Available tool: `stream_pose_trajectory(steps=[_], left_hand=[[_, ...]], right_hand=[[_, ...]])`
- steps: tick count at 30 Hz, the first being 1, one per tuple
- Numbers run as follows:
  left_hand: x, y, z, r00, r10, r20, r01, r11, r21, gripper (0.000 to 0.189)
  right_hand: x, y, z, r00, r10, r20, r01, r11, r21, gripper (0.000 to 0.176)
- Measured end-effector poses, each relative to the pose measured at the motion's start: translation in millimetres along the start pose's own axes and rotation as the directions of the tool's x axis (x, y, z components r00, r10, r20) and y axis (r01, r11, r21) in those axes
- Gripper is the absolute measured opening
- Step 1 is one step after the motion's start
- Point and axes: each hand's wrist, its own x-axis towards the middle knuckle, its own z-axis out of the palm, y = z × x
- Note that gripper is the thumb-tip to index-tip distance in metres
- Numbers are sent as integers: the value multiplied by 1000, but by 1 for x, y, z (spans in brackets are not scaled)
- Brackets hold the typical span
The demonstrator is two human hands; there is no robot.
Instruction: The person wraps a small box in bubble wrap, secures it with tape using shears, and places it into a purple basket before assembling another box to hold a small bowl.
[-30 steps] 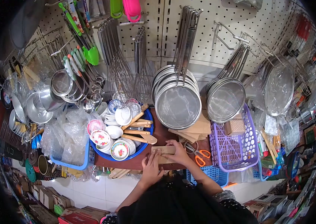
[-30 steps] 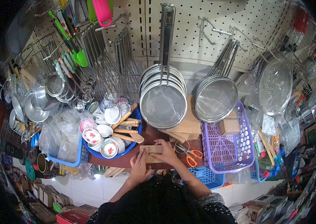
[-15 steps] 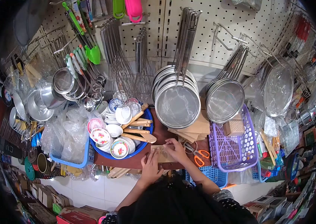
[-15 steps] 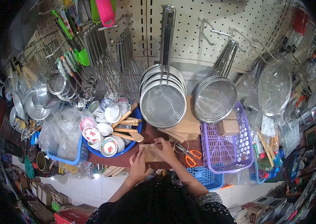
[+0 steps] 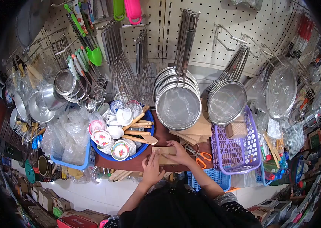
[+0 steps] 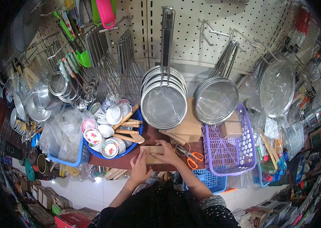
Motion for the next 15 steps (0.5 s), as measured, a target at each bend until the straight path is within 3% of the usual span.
stream_pose_trajectory(steps=[3, 6, 9, 12, 15], left_hand=[[-1, -3, 3, 1000, -1, 13, 1, 1000, 21, 79], [-3, -5, 6, 1000, -7, 26, 6, 999, 33, 83], [-1, 1, 1, 1000, -3, -2, 3, 1000, 28, 78], [-1, 1, 2, 1000, -5, -16, 5, 1000, 19, 77], [-2, 1, 2, 1000, 7, -11, -7, 1000, 26, 78]], right_hand=[[0, 4, -1, 998, -39, 39, 39, 999, -3, 72], [1, 6, -8, 990, -134, 42, 122, 968, 219, 66], [2, 2, -1, 997, -60, -41, 70, 951, 301, 56], [2, -1, 9, 990, 115, -79, -104, 987, 122, 46], [1, -3, 13, 986, 46, -158, -28, 993, 112, 35]])
